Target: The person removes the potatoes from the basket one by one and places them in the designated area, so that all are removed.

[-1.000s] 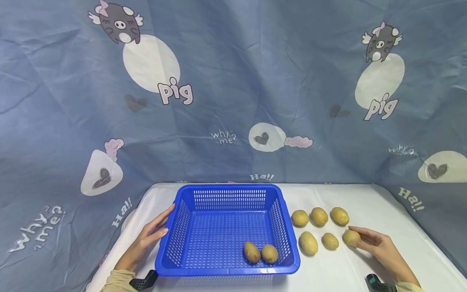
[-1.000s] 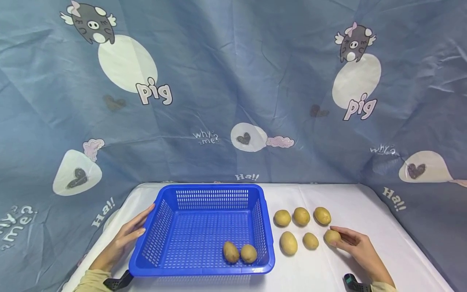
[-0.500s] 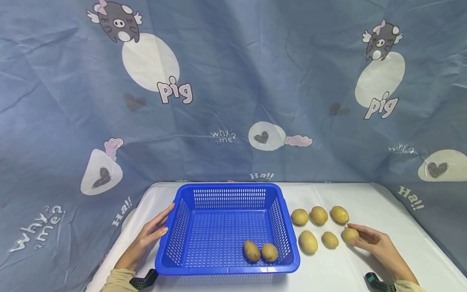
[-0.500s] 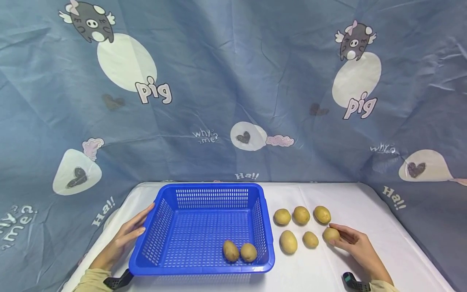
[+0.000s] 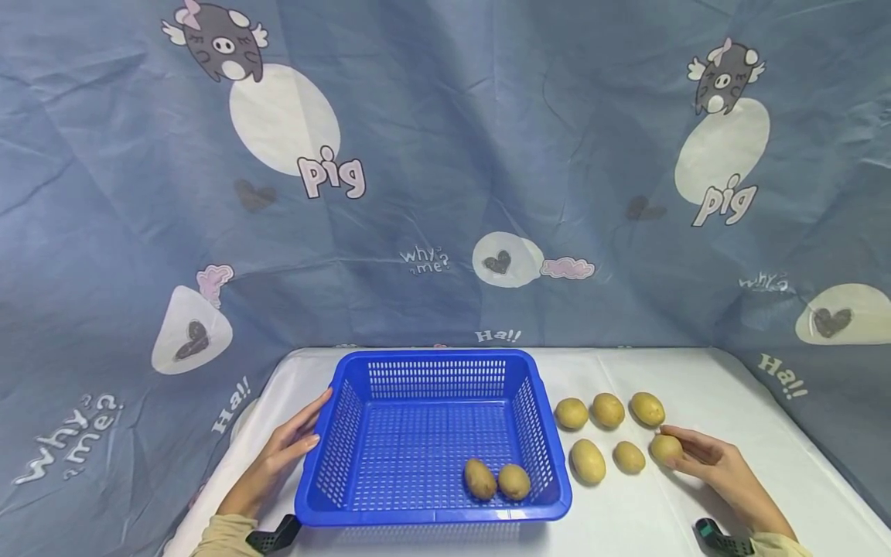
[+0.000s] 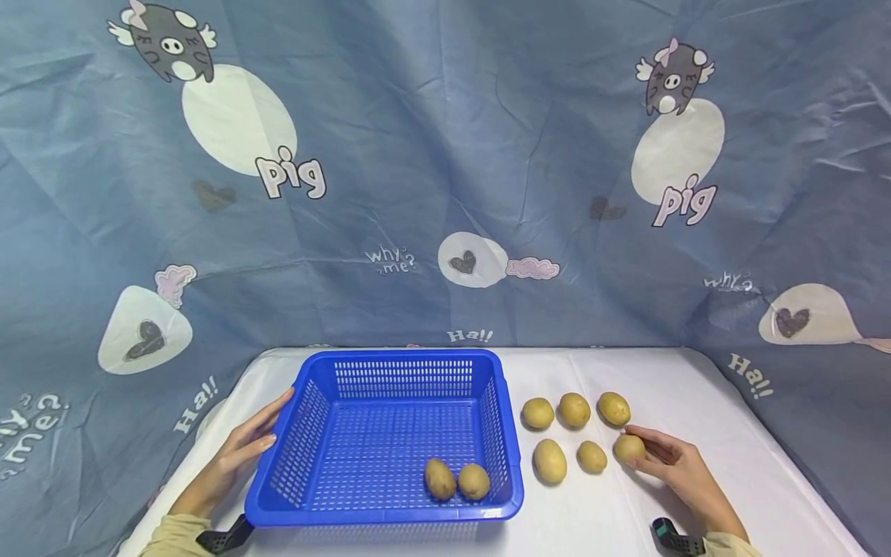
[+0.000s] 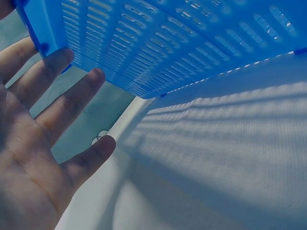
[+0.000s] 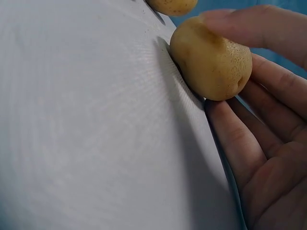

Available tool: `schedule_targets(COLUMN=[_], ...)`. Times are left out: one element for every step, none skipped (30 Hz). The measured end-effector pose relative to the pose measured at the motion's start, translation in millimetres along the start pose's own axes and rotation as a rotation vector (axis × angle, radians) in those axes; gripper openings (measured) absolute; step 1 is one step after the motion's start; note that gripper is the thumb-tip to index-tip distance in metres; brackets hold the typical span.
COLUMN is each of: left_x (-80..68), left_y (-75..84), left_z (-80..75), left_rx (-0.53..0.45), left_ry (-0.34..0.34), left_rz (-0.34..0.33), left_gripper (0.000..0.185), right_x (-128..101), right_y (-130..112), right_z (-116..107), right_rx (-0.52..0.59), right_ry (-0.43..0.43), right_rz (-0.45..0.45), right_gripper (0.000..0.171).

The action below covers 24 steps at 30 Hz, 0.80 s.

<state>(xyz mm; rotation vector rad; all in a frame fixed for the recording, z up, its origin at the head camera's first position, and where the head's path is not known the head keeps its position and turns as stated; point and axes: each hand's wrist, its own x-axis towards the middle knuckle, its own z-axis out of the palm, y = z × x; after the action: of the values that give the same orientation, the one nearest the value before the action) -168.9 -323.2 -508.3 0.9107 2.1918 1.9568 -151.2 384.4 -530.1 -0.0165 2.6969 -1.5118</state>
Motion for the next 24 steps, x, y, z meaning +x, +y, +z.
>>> schedule_targets(left_x=[0.0, -0.1, -0.3, -0.6, -0.9, -1.2, -1.6, -1.9, -2.3, -2.6, -2.8, -3.0, -3.1, -3.2, -3.2, -3.2, -3.1, -2.9, -2.5, -2.0, -1.5, -0.9, -0.3, 0.4], left_y=[-0.1, 0.0, -0.3, -0.6, -1.0, -1.2, -1.1, -1.1, -1.5, -1.8, -2.3, -2.8, -3.2, -3.5, -3.5, -3.2, -2.7, -2.0, -1.1, -0.3, 0.6, 1.2, 1.9, 2.4], left_z=[-0.3, -0.3, -0.5, -0.6, -0.8, -1.1, -1.0, -0.9, -1.1, -1.2, -1.5, -1.8, -2.0, -2.3, -2.3, -2.3, -2.1, -1.8, -1.3, -0.7, -0.1, 0.3, 0.7, 1.0], left_rx=[0.002, 0.0, 0.001, -0.002, -0.006, -0.006, -0.008, -0.01, -0.009, -0.01, -0.009, -0.009, -0.01, -0.007, -0.005, -0.003, -0.003, -0.004, -0.004, -0.003, -0.002, -0.002, -0.003, -0.003], left_ry=[-0.006, -0.005, -0.007, -0.007, -0.006, -0.006, -0.002, 0.002, 0.004, 0.007, 0.005, 0.002, -0.001, -0.002, -0.003, -0.002, 0.0, 0.004, 0.005, 0.007, 0.008, 0.006, 0.005, 0.002], left_rz=[0.01, 0.005, 0.005, 0.004, 0.001, 0.0, -0.009, -0.018, -0.02, -0.026, -0.024, -0.02, -0.015, -0.009, -0.004, -0.001, 0.001, -0.002, -0.003, -0.002, -0.001, 0.002, 0.006, 0.013], left_gripper=[0.064, 0.064, 0.064, 0.064, 0.064, 0.064, 0.064, 0.064, 0.064, 0.064, 0.064, 0.064, 0.064, 0.064, 0.063, 0.063, 0.063, 0.063, 0.063, 0.063, 0.063, 0.063, 0.063, 0.063], right_x=[-0.3, -0.7, -1.0, -1.2, -1.6, -1.8, -1.7, -1.6, -1.2, -1.0, -1.1, -1.0, -1.1, -1.4, -1.7, -2.3, -2.7, -3.0, -3.5, -3.8, -4.2, -4.7, -5.1, -5.6], right_y=[-0.2, -0.6, -0.8, -0.8, -1.0, -1.1, -1.2, -1.2, -1.1, -1.0, -1.0, -0.8, -0.8, -0.8, -1.1, -1.5, -1.9, -2.4, -3.0, -3.4, -4.0, -4.8, -5.5, -6.7], right_z=[-0.3, -0.6, -0.7, -1.0, -1.2, -1.2, -1.2, -1.3, -1.6, -1.9, -2.3, -2.8, -3.5, -4.2, -5.0, -5.6, -6.4, -7.4, -8.3, -9.5, -10.6, -12.0, -13.4, -14.4], right_rx=[0.001, 0.0, -0.001, -0.003, -0.005, -0.003, 0.002, 0.007, 0.012, 0.023, 0.032, 0.039, 0.042, 0.034, 0.029, 0.023, 0.012, 0.0, -0.011, -0.027, -0.032, -0.048, -0.057, -0.063], right_ry=[-0.001, 0.0, -0.001, -0.003, -0.001, 0.001, 0.004, 0.003, 0.003, 0.005, 0.009, 0.008, 0.008, 0.011, 0.014, 0.017, 0.024, 0.03, 0.04, 0.051, 0.061, 0.072, 0.086, 0.095], right_rz=[0.012, 0.024, 0.03, 0.03, 0.039, 0.048, 0.044, 0.036, 0.028, 0.023, 0.023, 0.017, 0.017, 0.016, 0.021, 0.027, 0.036, 0.045, 0.049, 0.046, 0.04, 0.032, 0.019, 0.004], right_gripper=[0.064, 0.065, 0.066, 0.066, 0.067, 0.067, 0.066, 0.066, 0.065, 0.065, 0.064, 0.064, 0.063, 0.063, 0.064, 0.064, 0.064, 0.065, 0.065, 0.065, 0.064, 0.063, 0.062, 0.061])
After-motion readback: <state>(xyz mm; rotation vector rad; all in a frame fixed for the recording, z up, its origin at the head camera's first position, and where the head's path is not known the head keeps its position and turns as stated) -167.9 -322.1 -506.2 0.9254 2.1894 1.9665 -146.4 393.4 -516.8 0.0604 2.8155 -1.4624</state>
